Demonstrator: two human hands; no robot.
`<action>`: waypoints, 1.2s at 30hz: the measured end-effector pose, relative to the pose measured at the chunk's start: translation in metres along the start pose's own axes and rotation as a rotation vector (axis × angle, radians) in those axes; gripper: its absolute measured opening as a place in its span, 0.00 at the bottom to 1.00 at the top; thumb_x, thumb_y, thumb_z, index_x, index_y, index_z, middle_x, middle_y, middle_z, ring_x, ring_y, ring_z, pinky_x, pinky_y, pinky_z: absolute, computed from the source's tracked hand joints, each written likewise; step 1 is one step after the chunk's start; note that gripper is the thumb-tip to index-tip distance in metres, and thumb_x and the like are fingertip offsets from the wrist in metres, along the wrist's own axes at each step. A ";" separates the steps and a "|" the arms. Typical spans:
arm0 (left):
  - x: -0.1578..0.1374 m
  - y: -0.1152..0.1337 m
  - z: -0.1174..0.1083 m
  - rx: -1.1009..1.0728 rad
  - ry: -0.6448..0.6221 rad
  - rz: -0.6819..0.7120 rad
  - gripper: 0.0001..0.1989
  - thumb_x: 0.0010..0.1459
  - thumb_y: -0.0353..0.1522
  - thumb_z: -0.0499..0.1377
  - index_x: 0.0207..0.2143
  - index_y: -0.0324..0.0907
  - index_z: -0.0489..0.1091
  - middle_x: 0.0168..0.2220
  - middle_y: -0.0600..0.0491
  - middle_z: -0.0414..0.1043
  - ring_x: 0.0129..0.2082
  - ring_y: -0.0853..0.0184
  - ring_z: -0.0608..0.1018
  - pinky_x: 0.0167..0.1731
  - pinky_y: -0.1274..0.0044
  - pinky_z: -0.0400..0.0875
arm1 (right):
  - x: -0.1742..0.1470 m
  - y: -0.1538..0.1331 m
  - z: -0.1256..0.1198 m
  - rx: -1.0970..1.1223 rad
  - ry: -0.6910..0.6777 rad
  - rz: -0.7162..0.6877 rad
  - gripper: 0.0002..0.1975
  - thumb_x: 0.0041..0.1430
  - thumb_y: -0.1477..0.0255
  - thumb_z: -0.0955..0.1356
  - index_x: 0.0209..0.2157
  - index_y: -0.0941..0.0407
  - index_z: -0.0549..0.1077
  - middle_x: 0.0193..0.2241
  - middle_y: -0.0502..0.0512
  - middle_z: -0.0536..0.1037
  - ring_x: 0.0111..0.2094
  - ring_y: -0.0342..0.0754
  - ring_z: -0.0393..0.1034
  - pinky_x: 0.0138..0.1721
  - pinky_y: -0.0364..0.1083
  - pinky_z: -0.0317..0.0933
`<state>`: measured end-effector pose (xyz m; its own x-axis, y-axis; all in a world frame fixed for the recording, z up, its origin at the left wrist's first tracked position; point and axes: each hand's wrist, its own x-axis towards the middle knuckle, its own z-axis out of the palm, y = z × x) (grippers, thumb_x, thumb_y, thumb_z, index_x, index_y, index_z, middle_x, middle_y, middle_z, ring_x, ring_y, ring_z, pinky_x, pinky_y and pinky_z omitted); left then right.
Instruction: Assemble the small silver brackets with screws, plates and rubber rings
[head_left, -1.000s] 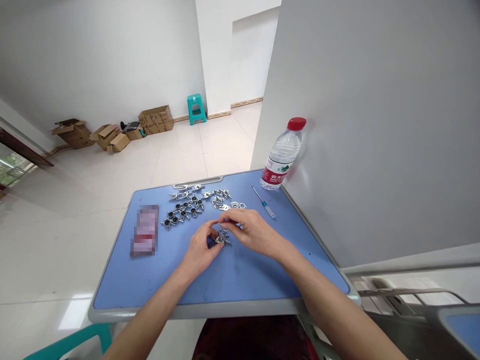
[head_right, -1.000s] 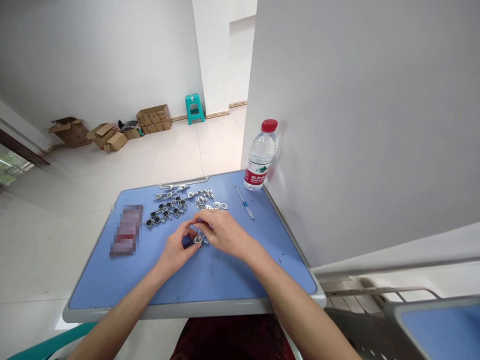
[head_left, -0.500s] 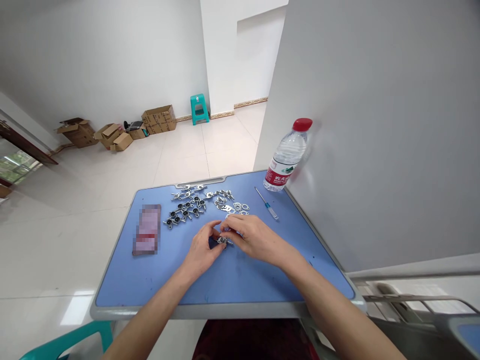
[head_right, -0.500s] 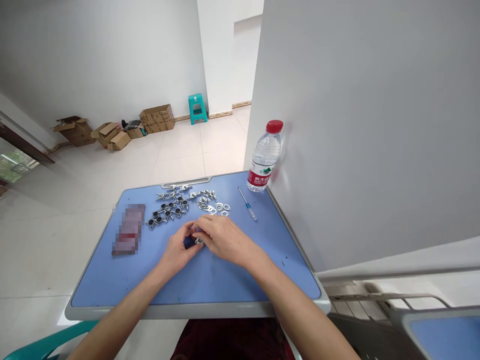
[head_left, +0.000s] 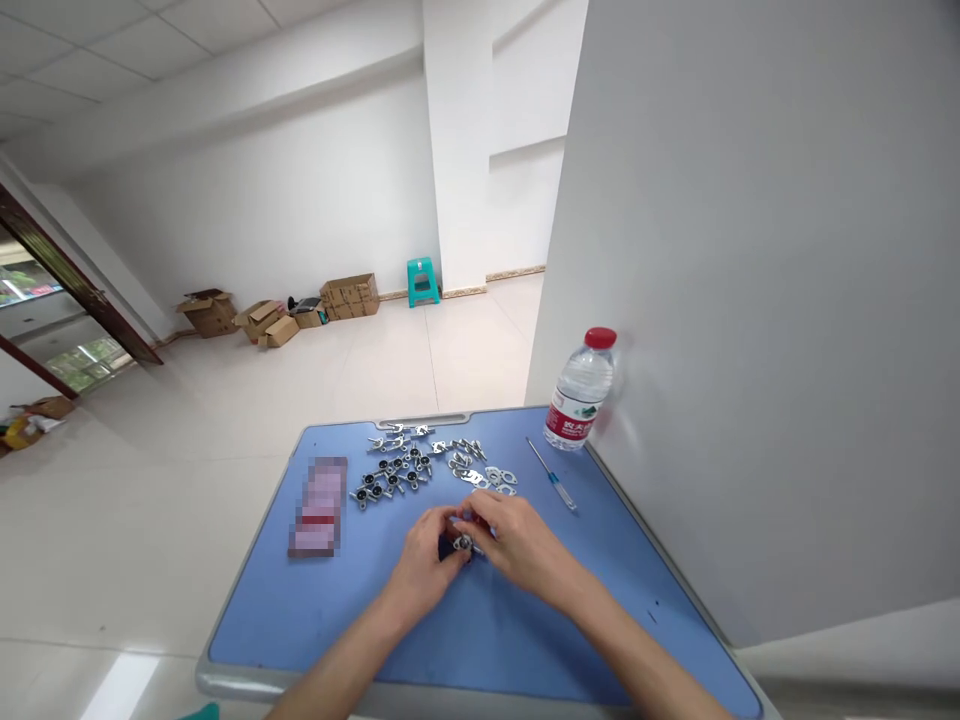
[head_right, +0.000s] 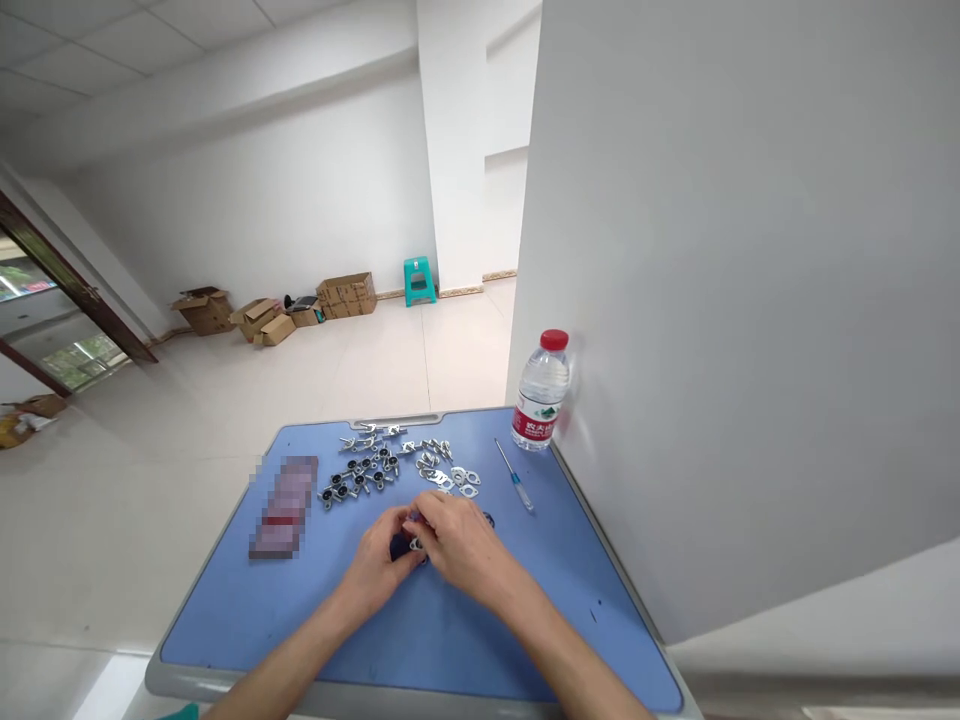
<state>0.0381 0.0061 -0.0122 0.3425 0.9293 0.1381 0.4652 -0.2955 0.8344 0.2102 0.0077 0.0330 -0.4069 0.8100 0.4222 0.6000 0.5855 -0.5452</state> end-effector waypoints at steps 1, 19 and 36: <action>0.000 0.001 0.000 -0.001 -0.005 -0.001 0.17 0.53 0.24 0.58 0.46 0.44 0.68 0.42 0.52 0.73 0.43 0.61 0.75 0.45 0.69 0.70 | 0.001 -0.001 0.000 0.010 -0.002 0.007 0.08 0.62 0.77 0.63 0.28 0.55 0.65 0.26 0.51 0.74 0.25 0.45 0.68 0.25 0.42 0.56; -0.003 0.004 -0.002 0.041 -0.015 -0.028 0.18 0.51 0.24 0.59 0.46 0.43 0.68 0.42 0.51 0.74 0.43 0.61 0.74 0.46 0.69 0.68 | 0.004 0.004 -0.003 0.154 -0.016 0.022 0.10 0.64 0.70 0.62 0.28 0.55 0.69 0.24 0.51 0.74 0.24 0.45 0.66 0.26 0.43 0.58; 0.065 -0.042 -0.113 0.365 0.458 -0.287 0.18 0.54 0.26 0.59 0.48 0.43 0.70 0.37 0.51 0.76 0.40 0.61 0.77 0.43 0.71 0.69 | 0.007 0.017 -0.003 0.408 0.354 0.224 0.13 0.60 0.62 0.67 0.28 0.56 0.73 0.19 0.49 0.70 0.20 0.44 0.63 0.23 0.43 0.59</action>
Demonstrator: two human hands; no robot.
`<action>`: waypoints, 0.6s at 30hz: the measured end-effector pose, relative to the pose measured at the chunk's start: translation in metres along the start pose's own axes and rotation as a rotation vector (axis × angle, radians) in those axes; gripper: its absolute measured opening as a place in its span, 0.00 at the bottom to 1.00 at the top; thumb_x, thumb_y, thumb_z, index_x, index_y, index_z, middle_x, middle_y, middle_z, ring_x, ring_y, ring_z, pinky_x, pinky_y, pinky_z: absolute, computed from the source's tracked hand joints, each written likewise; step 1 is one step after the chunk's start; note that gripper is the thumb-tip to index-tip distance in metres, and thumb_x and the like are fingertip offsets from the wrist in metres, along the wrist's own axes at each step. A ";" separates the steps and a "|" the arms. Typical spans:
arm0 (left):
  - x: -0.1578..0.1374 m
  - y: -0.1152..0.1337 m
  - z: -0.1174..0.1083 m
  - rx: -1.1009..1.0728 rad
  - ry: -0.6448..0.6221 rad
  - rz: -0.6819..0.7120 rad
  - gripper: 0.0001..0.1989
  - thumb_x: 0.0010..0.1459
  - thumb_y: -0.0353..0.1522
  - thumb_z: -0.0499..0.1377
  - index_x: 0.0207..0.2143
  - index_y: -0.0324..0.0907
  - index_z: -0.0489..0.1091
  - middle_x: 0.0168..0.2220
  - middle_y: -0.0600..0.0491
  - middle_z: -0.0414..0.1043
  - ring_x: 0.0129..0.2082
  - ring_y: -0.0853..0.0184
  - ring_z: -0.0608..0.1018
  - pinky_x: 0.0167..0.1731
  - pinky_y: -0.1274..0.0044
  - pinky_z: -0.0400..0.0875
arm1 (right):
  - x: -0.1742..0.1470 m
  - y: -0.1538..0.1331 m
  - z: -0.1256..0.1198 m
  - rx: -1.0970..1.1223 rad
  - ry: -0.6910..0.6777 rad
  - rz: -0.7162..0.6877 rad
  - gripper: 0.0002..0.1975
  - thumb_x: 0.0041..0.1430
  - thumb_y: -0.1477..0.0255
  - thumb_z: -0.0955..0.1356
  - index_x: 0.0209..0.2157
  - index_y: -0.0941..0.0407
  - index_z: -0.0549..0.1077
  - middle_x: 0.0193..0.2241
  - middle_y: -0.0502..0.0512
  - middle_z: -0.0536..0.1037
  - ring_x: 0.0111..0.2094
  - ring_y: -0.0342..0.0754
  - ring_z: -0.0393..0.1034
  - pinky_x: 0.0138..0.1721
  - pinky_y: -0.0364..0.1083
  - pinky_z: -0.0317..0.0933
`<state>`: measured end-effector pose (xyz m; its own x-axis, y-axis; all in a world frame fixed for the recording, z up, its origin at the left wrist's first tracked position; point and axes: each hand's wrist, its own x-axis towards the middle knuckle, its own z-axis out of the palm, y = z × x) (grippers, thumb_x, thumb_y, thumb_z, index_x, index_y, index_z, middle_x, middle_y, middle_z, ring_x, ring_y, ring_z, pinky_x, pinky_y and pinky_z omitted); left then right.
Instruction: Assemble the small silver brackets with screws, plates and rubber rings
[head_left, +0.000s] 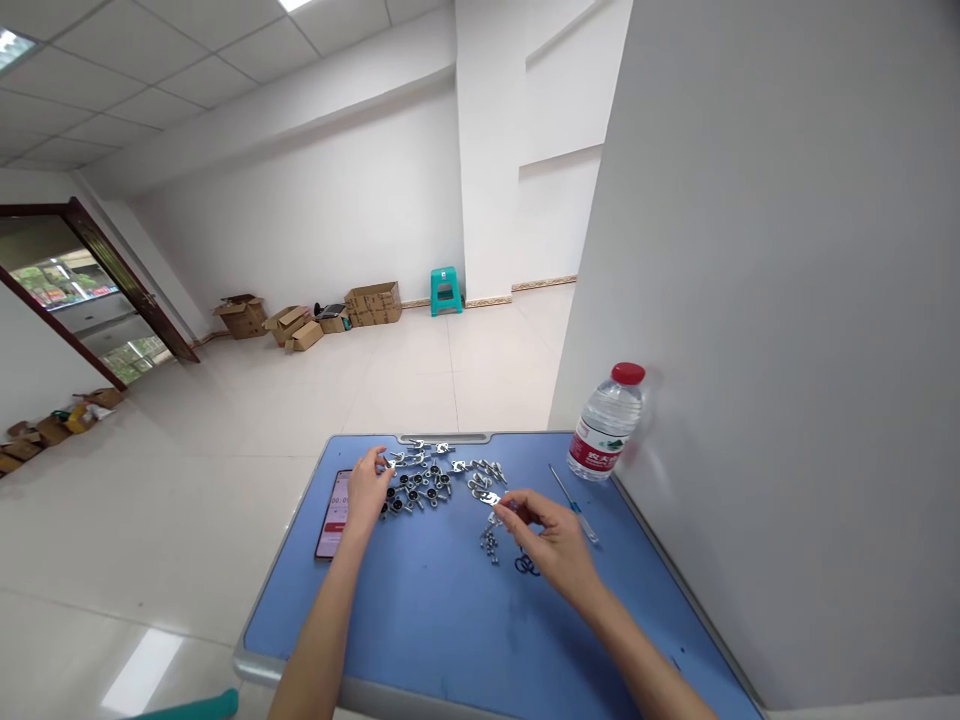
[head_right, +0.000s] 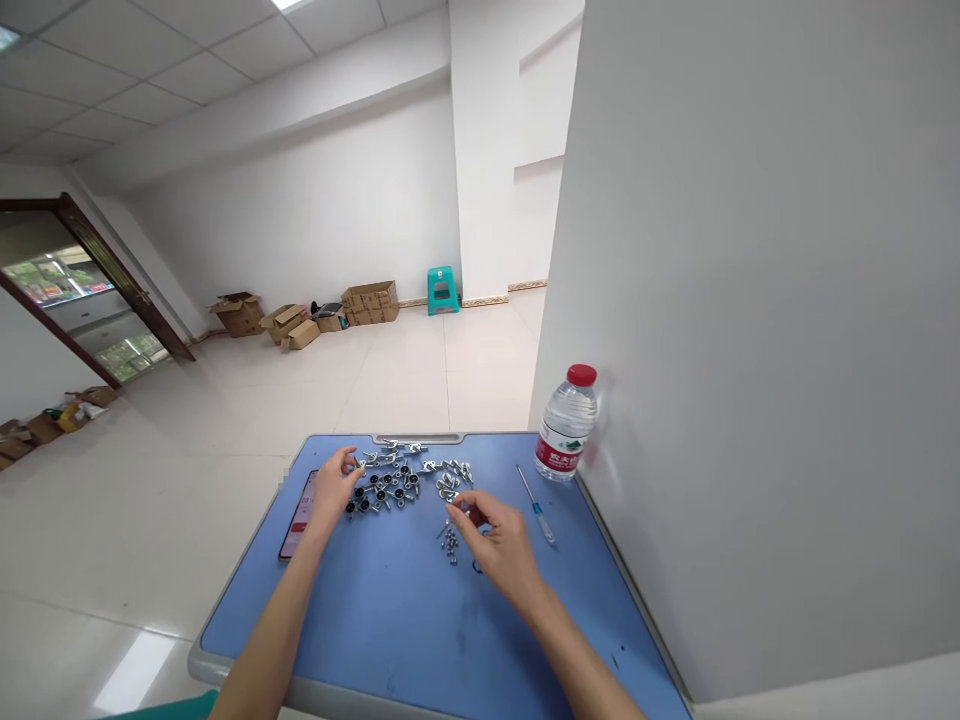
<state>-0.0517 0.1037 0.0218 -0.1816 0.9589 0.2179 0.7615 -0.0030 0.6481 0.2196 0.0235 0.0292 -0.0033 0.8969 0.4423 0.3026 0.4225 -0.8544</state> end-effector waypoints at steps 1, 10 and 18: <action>0.005 -0.003 0.003 0.022 -0.015 -0.012 0.17 0.52 0.25 0.60 0.47 0.42 0.71 0.36 0.51 0.77 0.38 0.61 0.77 0.41 0.72 0.69 | 0.000 0.000 0.000 -0.010 -0.004 -0.015 0.12 0.60 0.62 0.66 0.28 0.55 0.72 0.19 0.49 0.70 0.20 0.44 0.63 0.23 0.42 0.59; 0.014 -0.011 0.024 0.077 -0.031 -0.030 0.15 0.54 0.24 0.59 0.45 0.39 0.71 0.37 0.49 0.78 0.37 0.61 0.79 0.37 0.73 0.70 | 0.000 0.003 0.000 -0.081 0.001 -0.082 0.10 0.62 0.65 0.65 0.29 0.55 0.72 0.20 0.48 0.71 0.21 0.43 0.64 0.25 0.42 0.59; 0.015 -0.012 0.027 -0.007 0.028 0.051 0.16 0.54 0.25 0.59 0.47 0.38 0.69 0.43 0.46 0.74 0.36 0.65 0.78 0.39 0.73 0.73 | 0.005 0.005 -0.003 -0.023 0.034 0.005 0.11 0.59 0.64 0.66 0.28 0.55 0.73 0.19 0.48 0.71 0.21 0.44 0.63 0.24 0.42 0.58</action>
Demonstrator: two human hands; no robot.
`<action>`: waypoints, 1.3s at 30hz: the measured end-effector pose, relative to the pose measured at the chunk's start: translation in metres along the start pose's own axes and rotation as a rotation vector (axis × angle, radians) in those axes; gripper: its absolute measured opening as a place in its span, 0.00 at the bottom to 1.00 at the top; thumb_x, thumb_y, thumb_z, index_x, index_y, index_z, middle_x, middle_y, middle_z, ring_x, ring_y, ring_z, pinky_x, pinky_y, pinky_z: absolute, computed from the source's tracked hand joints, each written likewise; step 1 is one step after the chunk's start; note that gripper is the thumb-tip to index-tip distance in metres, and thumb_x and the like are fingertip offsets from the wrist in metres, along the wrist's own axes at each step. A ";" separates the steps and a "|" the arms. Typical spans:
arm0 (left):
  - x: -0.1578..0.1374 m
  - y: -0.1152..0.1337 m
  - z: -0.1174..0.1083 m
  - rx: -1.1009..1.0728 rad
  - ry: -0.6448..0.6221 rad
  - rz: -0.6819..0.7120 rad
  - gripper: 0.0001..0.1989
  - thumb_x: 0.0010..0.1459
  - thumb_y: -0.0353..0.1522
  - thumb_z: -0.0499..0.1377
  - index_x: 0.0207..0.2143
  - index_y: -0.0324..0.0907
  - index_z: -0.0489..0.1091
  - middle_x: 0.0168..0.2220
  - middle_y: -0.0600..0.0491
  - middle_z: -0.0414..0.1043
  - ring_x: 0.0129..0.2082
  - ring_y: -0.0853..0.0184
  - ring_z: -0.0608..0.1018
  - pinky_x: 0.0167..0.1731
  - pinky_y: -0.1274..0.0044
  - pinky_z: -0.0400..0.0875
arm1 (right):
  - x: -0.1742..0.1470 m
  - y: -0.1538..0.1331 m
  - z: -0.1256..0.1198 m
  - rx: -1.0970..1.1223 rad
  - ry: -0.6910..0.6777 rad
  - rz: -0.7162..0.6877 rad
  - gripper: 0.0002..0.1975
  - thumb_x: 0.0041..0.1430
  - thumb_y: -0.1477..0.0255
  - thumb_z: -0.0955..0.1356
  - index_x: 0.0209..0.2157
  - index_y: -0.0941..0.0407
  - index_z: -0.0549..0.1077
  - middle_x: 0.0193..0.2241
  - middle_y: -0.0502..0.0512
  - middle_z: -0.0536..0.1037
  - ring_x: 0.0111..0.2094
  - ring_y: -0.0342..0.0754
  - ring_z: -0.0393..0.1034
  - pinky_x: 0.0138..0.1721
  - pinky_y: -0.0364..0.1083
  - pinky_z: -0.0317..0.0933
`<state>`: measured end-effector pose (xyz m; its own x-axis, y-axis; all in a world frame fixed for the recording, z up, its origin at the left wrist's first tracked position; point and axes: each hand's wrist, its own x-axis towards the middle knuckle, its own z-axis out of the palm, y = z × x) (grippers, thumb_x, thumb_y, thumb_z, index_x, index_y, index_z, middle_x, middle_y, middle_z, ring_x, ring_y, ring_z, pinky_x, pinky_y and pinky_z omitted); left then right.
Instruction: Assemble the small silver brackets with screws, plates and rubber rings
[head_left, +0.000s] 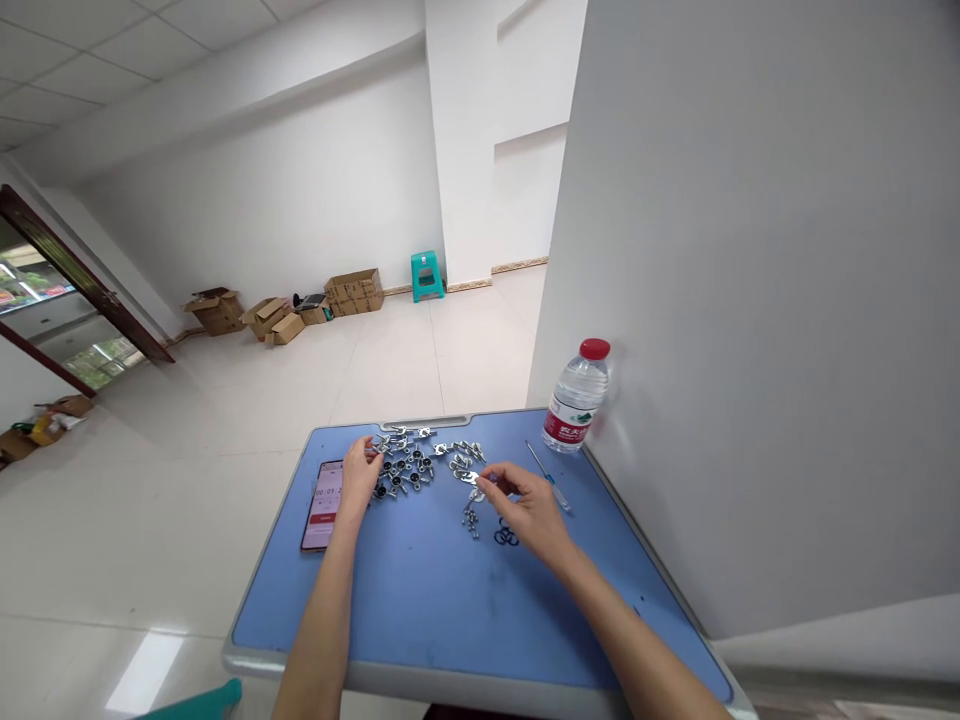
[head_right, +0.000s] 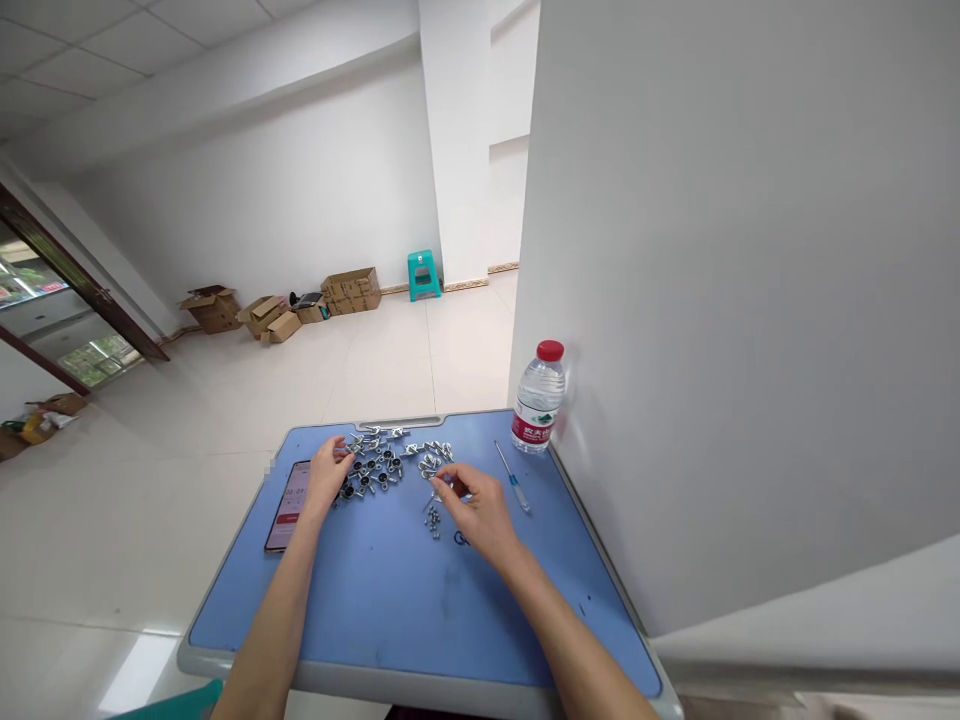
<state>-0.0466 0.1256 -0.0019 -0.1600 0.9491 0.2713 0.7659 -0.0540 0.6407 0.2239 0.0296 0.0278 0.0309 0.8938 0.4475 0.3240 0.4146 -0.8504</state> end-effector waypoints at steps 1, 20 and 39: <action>-0.003 0.001 -0.002 -0.005 0.015 0.021 0.15 0.54 0.26 0.58 0.46 0.38 0.69 0.44 0.46 0.74 0.37 0.64 0.78 0.40 0.72 0.73 | 0.001 0.002 -0.001 0.017 0.015 0.026 0.11 0.59 0.63 0.67 0.28 0.56 0.74 0.18 0.48 0.70 0.20 0.44 0.63 0.23 0.43 0.58; -0.102 0.013 -0.014 0.083 0.081 0.229 0.13 0.62 0.27 0.50 0.45 0.43 0.71 0.45 0.46 0.73 0.47 0.59 0.74 0.49 0.67 0.70 | 0.017 0.021 -0.019 0.307 0.255 0.253 0.17 0.50 0.56 0.72 0.27 0.57 0.73 0.21 0.50 0.74 0.17 0.42 0.64 0.21 0.43 0.63; -0.110 0.002 -0.011 0.267 0.063 0.109 0.22 0.58 0.24 0.53 0.56 0.40 0.62 0.46 0.45 0.72 0.48 0.54 0.72 0.51 0.61 0.67 | 0.015 0.017 -0.017 0.280 0.253 0.267 0.18 0.48 0.54 0.73 0.26 0.56 0.73 0.19 0.50 0.73 0.17 0.43 0.64 0.20 0.44 0.64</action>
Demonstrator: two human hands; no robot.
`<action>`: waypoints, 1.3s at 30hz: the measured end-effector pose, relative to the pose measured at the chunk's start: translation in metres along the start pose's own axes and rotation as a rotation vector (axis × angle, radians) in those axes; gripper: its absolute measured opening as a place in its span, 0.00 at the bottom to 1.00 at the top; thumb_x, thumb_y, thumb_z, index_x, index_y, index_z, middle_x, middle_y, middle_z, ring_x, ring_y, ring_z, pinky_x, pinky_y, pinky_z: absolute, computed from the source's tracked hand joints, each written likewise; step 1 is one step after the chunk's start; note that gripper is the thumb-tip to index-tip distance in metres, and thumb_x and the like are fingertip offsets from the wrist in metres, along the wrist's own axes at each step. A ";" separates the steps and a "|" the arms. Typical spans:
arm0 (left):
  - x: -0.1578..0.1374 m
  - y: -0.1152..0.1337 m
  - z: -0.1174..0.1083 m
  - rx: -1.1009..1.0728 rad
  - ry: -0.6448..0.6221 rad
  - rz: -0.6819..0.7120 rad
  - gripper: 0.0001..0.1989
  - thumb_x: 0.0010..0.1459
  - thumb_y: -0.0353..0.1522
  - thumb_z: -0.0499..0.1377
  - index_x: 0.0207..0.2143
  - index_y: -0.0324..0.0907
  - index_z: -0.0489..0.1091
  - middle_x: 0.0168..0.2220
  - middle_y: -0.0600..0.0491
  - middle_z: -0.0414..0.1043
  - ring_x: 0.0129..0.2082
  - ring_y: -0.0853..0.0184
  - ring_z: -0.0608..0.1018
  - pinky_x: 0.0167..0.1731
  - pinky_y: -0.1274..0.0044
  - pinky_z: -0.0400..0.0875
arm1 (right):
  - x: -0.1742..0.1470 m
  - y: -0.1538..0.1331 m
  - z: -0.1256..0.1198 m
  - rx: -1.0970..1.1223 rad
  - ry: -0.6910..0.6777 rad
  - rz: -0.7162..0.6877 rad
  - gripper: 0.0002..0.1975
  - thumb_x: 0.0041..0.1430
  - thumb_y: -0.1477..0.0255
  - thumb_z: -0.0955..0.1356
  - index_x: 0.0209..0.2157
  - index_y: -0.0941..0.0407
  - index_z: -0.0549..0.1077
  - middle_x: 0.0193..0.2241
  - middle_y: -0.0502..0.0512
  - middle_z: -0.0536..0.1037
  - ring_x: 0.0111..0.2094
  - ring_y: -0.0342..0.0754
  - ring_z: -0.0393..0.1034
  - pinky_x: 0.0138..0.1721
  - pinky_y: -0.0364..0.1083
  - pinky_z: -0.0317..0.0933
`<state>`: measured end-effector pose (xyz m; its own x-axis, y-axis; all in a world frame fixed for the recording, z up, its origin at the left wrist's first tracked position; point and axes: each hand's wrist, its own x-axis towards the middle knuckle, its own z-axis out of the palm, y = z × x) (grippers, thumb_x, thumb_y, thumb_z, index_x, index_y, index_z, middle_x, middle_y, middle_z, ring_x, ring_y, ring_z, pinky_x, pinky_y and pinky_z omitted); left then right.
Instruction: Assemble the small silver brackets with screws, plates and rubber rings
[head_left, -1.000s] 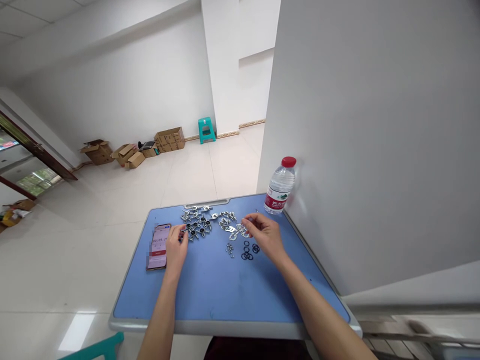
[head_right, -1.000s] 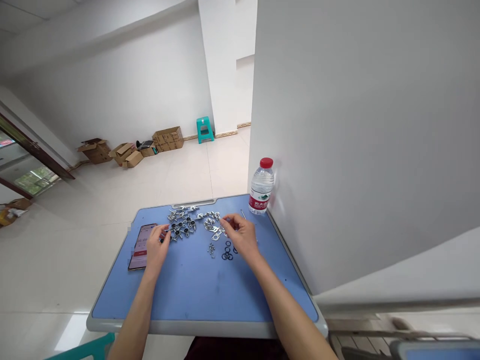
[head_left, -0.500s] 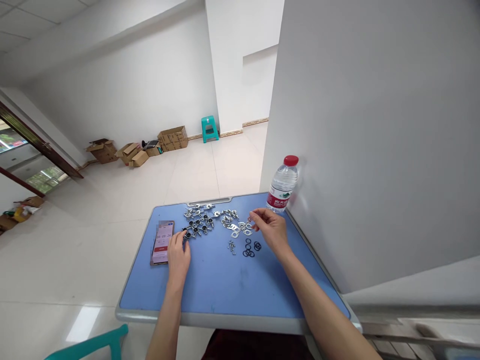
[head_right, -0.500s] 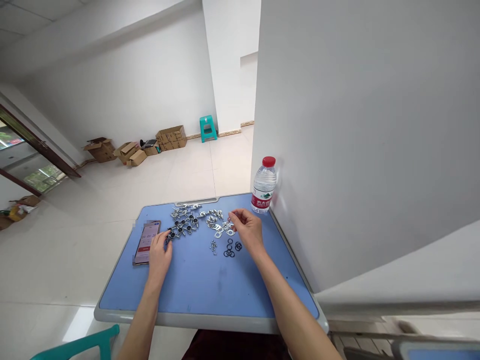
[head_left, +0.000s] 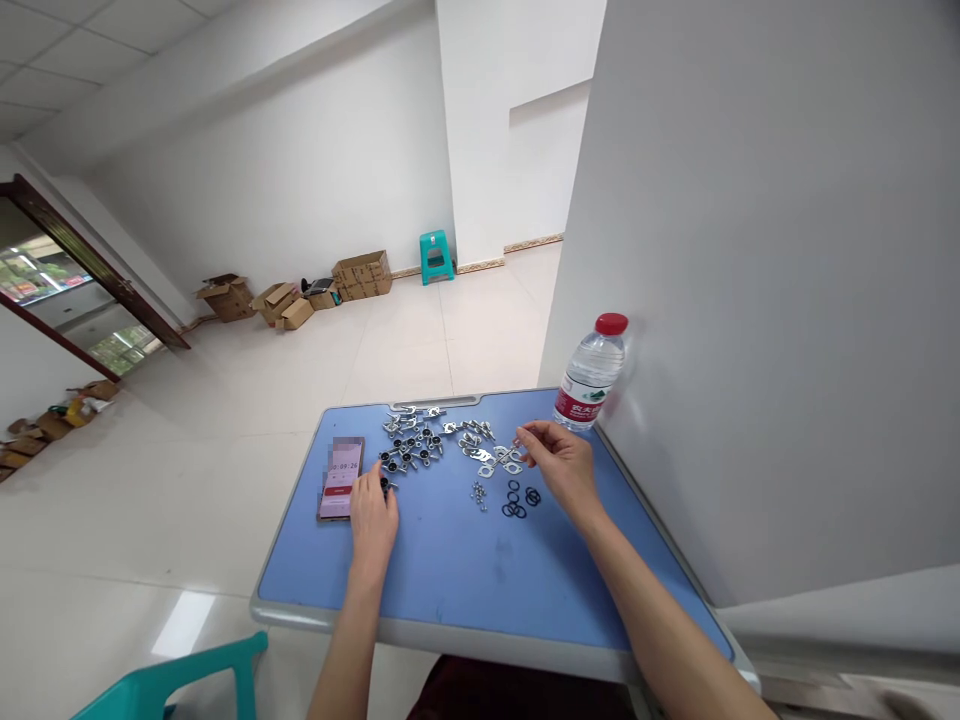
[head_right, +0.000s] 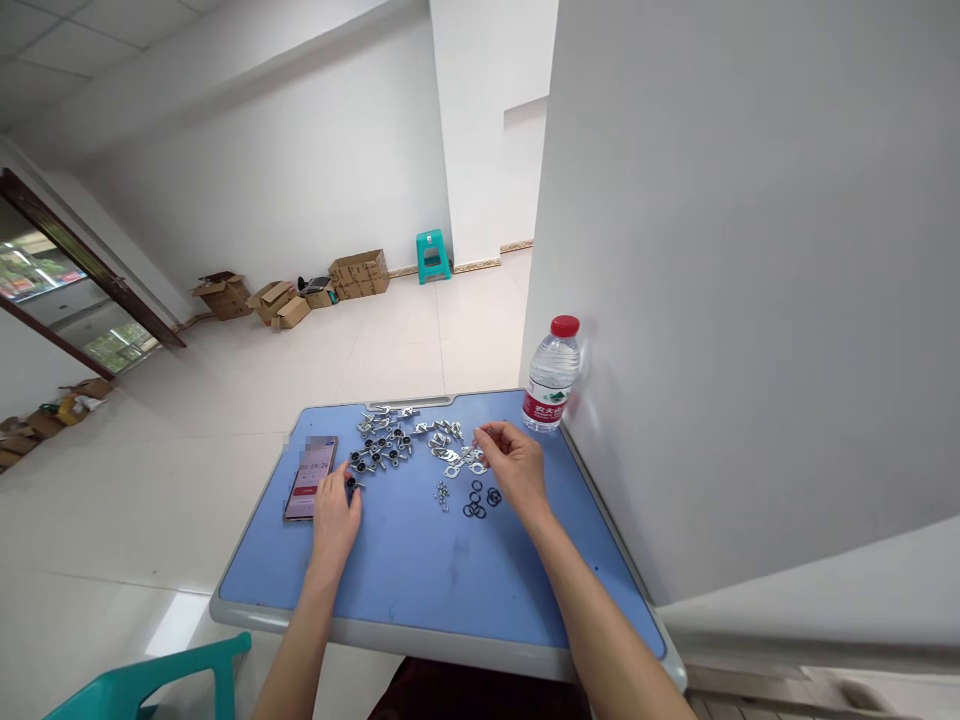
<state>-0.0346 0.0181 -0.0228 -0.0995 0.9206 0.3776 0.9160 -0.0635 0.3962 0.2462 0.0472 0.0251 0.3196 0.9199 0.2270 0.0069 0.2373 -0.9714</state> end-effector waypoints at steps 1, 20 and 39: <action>-0.004 0.002 -0.001 -0.005 0.001 0.009 0.22 0.58 0.24 0.52 0.56 0.42 0.63 0.45 0.46 0.72 0.48 0.55 0.72 0.50 0.61 0.68 | 0.000 0.000 0.000 -0.002 -0.001 0.000 0.18 0.48 0.54 0.73 0.26 0.56 0.73 0.19 0.50 0.73 0.17 0.43 0.64 0.20 0.44 0.64; -0.051 0.048 0.000 -0.176 -0.217 0.298 0.18 0.61 0.31 0.58 0.54 0.45 0.64 0.46 0.46 0.72 0.45 0.56 0.73 0.45 0.62 0.69 | -0.003 0.012 0.001 -0.128 -0.029 -0.014 0.16 0.51 0.56 0.72 0.28 0.56 0.74 0.19 0.49 0.73 0.18 0.44 0.65 0.21 0.44 0.63; -0.045 0.047 -0.009 -0.303 -0.327 0.249 0.09 0.58 0.28 0.60 0.42 0.44 0.70 0.41 0.51 0.72 0.42 0.60 0.72 0.44 0.68 0.68 | 0.002 0.005 -0.001 -0.163 -0.018 0.002 0.18 0.53 0.54 0.68 0.27 0.56 0.74 0.15 0.46 0.67 0.15 0.43 0.64 0.18 0.43 0.60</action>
<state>0.0095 -0.0298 -0.0133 0.2785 0.9329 0.2285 0.7375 -0.3601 0.5713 0.2483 0.0497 0.0202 0.3031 0.9260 0.2252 0.1608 0.1832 -0.9698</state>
